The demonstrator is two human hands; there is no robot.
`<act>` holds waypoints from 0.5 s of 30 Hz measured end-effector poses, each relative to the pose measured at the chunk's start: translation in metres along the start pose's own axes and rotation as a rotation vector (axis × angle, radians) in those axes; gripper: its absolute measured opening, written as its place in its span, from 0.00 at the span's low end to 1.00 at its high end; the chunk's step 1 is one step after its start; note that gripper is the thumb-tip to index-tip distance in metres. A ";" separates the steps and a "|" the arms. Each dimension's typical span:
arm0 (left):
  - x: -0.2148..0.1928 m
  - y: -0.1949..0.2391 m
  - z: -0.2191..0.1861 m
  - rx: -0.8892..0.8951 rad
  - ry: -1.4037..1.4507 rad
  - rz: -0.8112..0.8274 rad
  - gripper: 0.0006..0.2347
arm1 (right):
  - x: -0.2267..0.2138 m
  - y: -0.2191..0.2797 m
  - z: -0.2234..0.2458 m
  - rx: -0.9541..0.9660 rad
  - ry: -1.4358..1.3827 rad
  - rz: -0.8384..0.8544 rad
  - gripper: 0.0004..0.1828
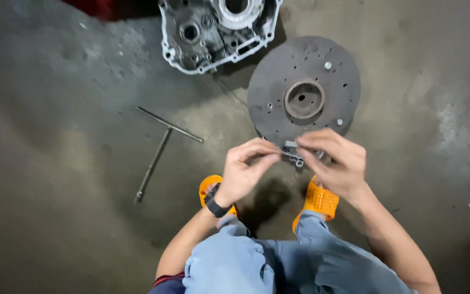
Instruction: Disassembling a motorcycle engine flywheel assembly using a T-handle wrench and a metal rod for leverage while sitting on the floor.
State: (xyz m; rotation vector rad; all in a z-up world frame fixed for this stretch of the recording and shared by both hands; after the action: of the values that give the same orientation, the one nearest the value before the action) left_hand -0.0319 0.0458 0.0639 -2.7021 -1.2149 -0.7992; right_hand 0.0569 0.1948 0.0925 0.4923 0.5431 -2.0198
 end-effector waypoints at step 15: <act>-0.219 0.093 0.010 0.112 -1.235 -0.555 0.11 | 0.083 -0.028 -0.073 -0.313 0.631 0.084 0.06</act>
State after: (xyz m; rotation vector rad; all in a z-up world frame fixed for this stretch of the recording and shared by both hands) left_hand -0.0813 -0.1635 -0.0382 -2.6798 -2.0855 1.1425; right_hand 0.0022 0.1903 -0.0081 0.9436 1.1755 -1.6351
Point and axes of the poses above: each hand's wrist, its own y-axis away from the middle knuckle, its own x-axis out of the palm, z = x × y, the point moved 3 cm from there along -y, towards the middle knuckle, and after that the axes turned 15 degrees about y, right-handed, at the moved point
